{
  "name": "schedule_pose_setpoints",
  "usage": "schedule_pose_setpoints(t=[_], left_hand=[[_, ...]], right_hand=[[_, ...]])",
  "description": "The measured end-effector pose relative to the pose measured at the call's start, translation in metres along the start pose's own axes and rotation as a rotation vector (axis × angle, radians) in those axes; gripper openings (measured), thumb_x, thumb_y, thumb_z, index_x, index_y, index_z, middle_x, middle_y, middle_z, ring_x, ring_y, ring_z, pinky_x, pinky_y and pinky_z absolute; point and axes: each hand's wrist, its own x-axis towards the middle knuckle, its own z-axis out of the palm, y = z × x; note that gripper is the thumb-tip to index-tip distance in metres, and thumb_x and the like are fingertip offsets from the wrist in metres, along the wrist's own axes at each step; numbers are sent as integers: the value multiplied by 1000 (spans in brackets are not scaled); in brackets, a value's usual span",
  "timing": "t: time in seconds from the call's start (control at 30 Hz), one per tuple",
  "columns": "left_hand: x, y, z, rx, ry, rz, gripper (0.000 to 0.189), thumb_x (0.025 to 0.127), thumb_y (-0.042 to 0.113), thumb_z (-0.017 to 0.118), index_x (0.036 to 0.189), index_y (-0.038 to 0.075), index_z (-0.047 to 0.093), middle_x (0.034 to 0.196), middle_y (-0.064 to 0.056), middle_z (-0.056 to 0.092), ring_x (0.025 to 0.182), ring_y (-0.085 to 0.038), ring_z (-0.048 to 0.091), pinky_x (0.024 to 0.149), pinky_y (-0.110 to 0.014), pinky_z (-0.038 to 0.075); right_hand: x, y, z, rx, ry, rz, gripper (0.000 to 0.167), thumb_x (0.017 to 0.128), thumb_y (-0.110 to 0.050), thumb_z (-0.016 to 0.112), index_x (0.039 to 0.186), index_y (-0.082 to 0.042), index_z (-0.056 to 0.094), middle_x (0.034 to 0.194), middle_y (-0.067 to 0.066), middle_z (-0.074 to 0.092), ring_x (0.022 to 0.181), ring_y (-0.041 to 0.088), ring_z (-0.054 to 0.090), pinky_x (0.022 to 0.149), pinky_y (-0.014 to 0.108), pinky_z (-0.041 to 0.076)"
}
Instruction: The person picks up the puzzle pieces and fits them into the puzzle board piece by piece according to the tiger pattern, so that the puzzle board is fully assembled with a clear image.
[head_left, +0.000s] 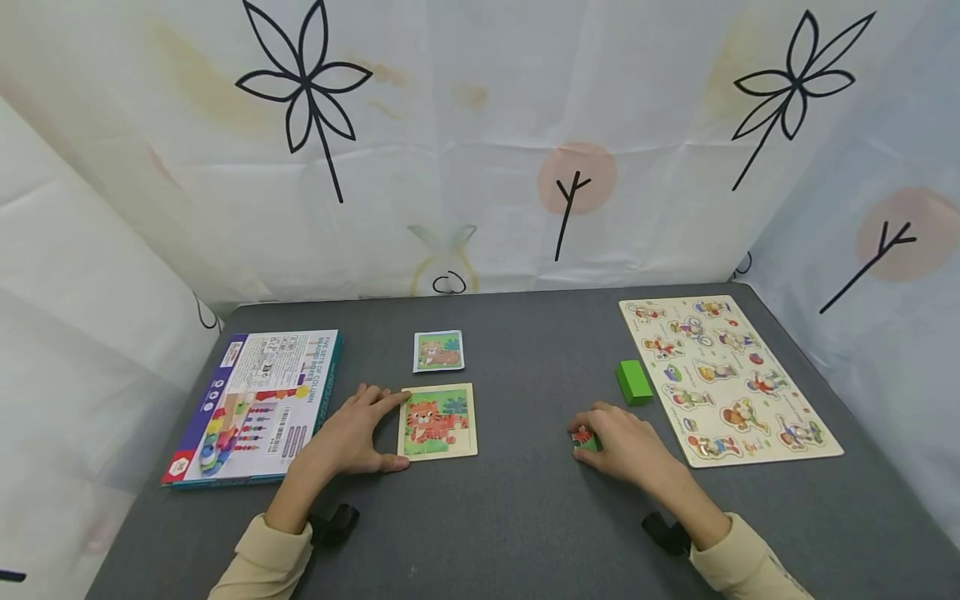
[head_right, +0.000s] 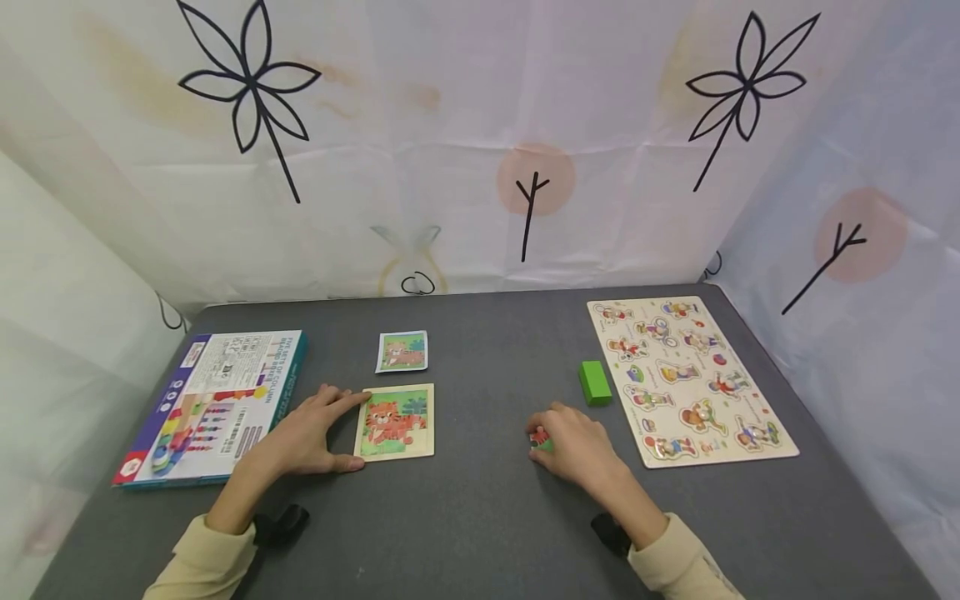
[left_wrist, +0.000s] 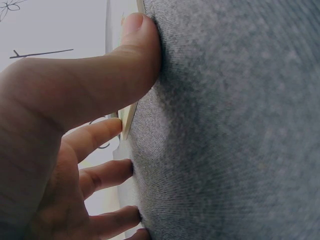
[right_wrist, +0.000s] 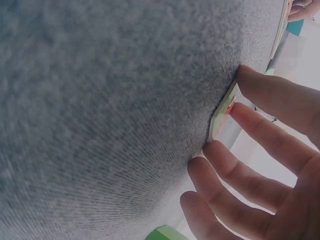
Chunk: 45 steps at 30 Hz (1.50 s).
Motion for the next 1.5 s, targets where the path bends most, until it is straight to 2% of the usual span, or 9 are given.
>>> schedule_pose_setpoints(t=[0.3, 0.83, 1.13, 1.5], left_hand=[[0, 0, -1, -1, 1, -1, 98, 71, 52, 90, 151, 14, 50, 141, -21, 53, 144, -58, 36, 108, -71, 40], [-2, 1, 0, -6, 5, 1, 97, 71, 51, 91, 151, 14, 50, 139, -20, 53, 143, -59, 36, 107, -71, 40], [-2, 0, 0, -3, 10, 7, 97, 70, 52, 91, 151, 14, 50, 139, -20, 53, 143, -59, 37, 108, -71, 40], [-2, 0, 0, -3, 14, 15, 97, 71, 51, 90, 151, 14, 50, 139, -21, 53, 143, -59, 36, 107, -71, 40]], right_hand=[[2, -2, 0, 21, 13, -3, 25, 82, -17, 85, 105, -13, 76, 99, 3, 69, 85, 15, 63, 65, 36, 52], [8, -18, 2, 34, 40, -27, 24, 84, -18, 82, 106, -13, 77, 95, 2, 66, 80, 11, 57, 64, 31, 47], [21, -37, 1, 40, 39, -49, 23, 84, -17, 80, 106, -12, 77, 95, 3, 65, 77, 12, 56, 59, 30, 46], [46, -64, 11, 39, 36, -101, 23, 83, -18, 81, 105, -12, 78, 94, 4, 66, 76, 14, 56, 57, 32, 47]])
